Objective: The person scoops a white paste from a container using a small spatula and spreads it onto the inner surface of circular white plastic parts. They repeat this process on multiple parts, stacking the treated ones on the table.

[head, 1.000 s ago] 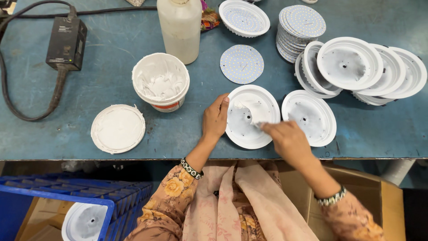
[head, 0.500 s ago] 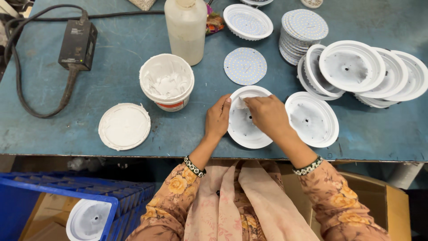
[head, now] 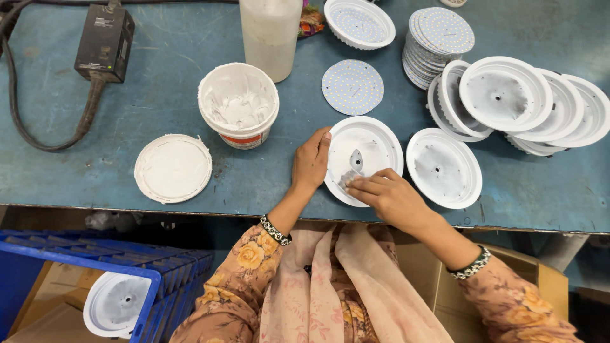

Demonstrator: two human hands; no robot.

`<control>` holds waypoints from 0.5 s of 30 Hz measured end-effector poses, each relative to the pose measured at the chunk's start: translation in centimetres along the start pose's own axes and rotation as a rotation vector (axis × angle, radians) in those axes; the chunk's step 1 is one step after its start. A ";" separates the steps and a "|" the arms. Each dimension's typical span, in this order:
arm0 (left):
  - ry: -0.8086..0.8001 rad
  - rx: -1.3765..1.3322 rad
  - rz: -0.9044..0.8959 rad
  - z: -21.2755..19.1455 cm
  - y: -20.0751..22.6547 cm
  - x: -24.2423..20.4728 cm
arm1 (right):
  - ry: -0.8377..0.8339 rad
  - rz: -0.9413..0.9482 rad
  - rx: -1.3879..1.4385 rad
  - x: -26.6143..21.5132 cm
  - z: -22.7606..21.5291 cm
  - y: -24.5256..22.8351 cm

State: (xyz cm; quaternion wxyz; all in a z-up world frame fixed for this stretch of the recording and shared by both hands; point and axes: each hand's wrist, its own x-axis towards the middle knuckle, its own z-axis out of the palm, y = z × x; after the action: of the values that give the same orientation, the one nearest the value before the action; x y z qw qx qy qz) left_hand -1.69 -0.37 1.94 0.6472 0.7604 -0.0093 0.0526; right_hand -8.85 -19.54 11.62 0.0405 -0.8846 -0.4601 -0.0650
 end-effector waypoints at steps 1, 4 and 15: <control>-0.008 0.009 -0.024 -0.1 0.1 0.0 | -0.019 -0.007 -0.006 -0.4 -0.3 0.1; 0.008 0.010 0.019 -0.2 0.3 0.0 | -0.020 -0.019 0.002 -1.4 -1.0 0.4; 0.005 -0.013 0.053 -0.3 0.0 0.0 | 0.300 0.238 -0.030 2.9 0.9 4.1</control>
State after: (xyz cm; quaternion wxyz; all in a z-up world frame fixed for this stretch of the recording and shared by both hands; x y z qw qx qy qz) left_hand -1.76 -0.07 1.95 0.6504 0.7557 -0.0283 0.0714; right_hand -3.74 -19.43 11.15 0.1029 -0.9135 -0.3401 -0.1980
